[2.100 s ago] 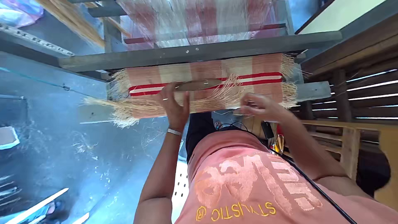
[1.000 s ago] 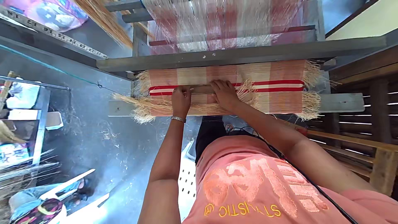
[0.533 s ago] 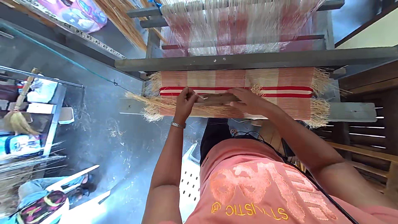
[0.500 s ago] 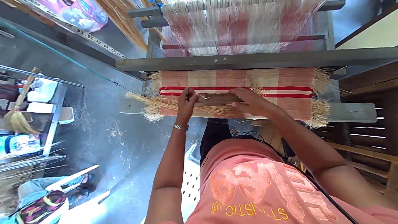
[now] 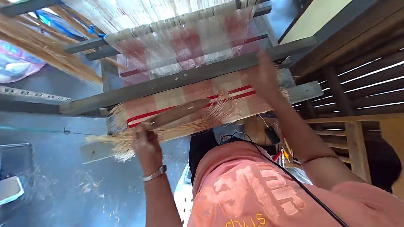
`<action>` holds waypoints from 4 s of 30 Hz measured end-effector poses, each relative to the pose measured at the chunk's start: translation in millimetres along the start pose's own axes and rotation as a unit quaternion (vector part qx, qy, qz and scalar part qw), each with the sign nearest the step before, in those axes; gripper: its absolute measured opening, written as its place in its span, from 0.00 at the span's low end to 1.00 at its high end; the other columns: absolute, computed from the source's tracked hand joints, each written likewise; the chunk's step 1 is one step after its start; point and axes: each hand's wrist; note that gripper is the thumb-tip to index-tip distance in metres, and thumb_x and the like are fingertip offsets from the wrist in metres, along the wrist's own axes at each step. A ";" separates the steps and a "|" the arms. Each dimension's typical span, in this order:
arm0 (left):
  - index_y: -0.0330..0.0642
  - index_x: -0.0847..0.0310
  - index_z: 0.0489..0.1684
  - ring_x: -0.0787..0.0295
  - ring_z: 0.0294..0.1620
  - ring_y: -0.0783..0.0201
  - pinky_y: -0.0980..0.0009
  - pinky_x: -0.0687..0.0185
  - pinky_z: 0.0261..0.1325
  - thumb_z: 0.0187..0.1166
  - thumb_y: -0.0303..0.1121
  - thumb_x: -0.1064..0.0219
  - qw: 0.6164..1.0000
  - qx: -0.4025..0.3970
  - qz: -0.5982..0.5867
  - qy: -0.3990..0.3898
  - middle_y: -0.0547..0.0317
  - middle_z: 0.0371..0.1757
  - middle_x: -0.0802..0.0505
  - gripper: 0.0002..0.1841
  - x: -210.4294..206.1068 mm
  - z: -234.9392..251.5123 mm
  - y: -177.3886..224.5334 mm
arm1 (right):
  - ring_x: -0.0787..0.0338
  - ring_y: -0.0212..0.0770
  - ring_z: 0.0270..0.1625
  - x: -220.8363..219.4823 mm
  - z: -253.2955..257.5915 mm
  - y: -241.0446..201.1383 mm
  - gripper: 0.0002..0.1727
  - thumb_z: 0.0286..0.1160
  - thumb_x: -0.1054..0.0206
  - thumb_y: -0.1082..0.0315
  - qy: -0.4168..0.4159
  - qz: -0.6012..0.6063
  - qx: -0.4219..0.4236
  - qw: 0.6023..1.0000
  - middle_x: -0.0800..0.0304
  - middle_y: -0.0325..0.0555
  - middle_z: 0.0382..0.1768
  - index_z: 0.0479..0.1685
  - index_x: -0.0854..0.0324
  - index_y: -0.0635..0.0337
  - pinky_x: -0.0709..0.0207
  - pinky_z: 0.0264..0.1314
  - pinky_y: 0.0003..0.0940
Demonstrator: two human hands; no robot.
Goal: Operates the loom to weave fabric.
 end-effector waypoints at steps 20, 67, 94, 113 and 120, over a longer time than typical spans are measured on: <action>0.35 0.40 0.82 0.11 0.63 0.52 0.56 0.12 0.65 0.97 0.45 0.61 0.955 -0.031 -0.091 0.281 0.44 0.70 0.16 0.25 121.3 161.0 12.8 | 0.70 0.58 0.98 -20.5 187.4 137.7 0.67 0.83 0.48 0.31 0.087 0.075 -0.195 0.974 0.89 0.77 0.91 0.87 0.97 0.73 0.64 0.99 0.42; 0.27 0.32 0.75 0.13 0.62 0.42 0.46 0.16 0.64 0.93 0.37 0.49 0.893 -0.101 0.408 -0.160 0.31 0.66 0.15 0.23 -79.1 236.6 4.2 | 0.11 0.50 0.70 -23.6 213.3 121.0 0.50 0.80 0.62 0.22 -0.035 0.349 -0.386 0.853 0.26 0.49 0.82 0.91 0.46 0.49 0.12 0.64 0.51; 0.49 0.24 0.72 0.22 0.17 0.74 0.81 0.25 0.19 0.92 0.46 0.47 0.912 0.301 -0.010 -0.280 0.64 0.28 0.13 0.19 -280.2 200.7 -46.3 | 0.12 0.54 0.70 -29.6 215.0 129.9 0.49 0.79 0.52 0.23 0.004 0.362 -0.399 0.842 0.25 0.52 0.81 0.93 0.48 0.45 0.11 0.63 0.53; 0.35 0.19 0.70 0.33 0.79 0.21 0.21 0.39 0.72 0.87 0.35 0.46 0.793 0.055 0.606 0.030 0.25 0.72 0.18 0.20 43.9 228.9 -18.8 | 0.07 0.39 0.55 -30.9 189.8 126.3 0.40 0.84 0.50 0.29 0.074 0.363 -0.332 0.868 0.13 0.42 0.62 0.77 0.29 0.55 0.11 0.57 0.39; 0.30 0.17 0.62 0.19 0.65 0.21 0.20 0.32 0.67 0.91 0.45 0.45 0.796 0.046 0.599 -0.069 0.22 0.60 0.13 0.24 70.0 236.8 -18.3 | 0.08 0.40 0.50 6.3 124.4 139.2 0.26 0.81 0.33 0.71 0.274 0.339 -0.297 0.850 0.18 0.51 0.60 0.76 0.33 0.66 0.09 0.53 0.36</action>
Point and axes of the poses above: each hand's wrist, its own z-axis towards the middle knuckle, its own x-axis out of the back of the hand, y = z × x
